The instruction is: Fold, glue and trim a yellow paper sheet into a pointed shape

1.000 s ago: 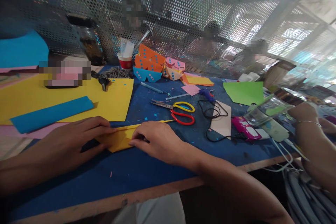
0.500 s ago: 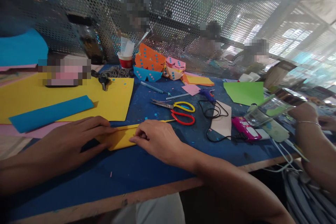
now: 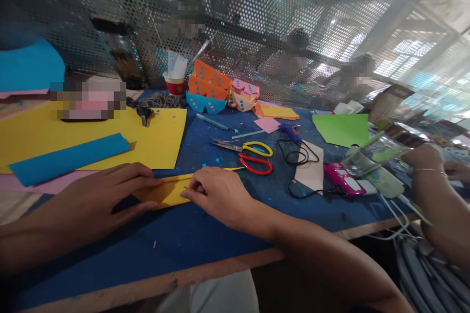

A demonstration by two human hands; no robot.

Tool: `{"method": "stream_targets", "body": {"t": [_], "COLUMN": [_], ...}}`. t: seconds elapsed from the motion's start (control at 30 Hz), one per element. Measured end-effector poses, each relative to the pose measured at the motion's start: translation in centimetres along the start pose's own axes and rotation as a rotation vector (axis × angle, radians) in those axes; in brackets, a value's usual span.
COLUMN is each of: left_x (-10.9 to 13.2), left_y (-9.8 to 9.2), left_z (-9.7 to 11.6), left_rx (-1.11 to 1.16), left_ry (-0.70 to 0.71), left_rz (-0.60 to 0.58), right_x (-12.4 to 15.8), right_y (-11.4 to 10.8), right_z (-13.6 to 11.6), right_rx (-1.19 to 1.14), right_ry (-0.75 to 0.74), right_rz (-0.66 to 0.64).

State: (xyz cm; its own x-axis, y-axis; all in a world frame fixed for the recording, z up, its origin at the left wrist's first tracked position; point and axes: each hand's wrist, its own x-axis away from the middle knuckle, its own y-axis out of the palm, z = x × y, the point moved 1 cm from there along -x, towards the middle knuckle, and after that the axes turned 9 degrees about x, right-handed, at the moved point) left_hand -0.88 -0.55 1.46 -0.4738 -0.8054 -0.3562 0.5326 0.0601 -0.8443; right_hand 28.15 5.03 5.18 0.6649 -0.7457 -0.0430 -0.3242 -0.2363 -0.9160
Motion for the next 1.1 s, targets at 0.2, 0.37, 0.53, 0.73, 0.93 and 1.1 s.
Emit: {"method": "stream_targets", "body": {"t": [0.2,0.37,0.53,0.73,0.93,1.1], "left_x": [0.0,-0.1,-0.1,0.1,0.3,1.1], "left_y": [0.0,0.0,0.2,0.0,0.0,0.1], "left_z": [0.1,0.3,0.1,0.1,0.4,0.0], "left_rx": [-0.016,-0.019,-0.028,-0.007,-0.046,-0.101], "left_ry": [-0.025,-0.031,-0.013,-0.023,0.003,0.002], "left_rz": [-0.018,-0.017,0.004,-0.022,-0.017,-0.013], "right_x": [0.0,0.0,0.0,-0.1,-0.1,-0.1], "right_y": [0.3,0.3,0.2,0.3,0.2,0.3], "right_z": [0.2,0.2,0.0,0.1,-0.1,0.0], "right_rx": [0.000,0.005,0.022,0.029,0.028,0.029], "right_ry": [-0.001,-0.018,-0.005,-0.013,-0.010,-0.018], "right_rz": [0.017,0.012,0.000,0.005,0.013,0.017]}}
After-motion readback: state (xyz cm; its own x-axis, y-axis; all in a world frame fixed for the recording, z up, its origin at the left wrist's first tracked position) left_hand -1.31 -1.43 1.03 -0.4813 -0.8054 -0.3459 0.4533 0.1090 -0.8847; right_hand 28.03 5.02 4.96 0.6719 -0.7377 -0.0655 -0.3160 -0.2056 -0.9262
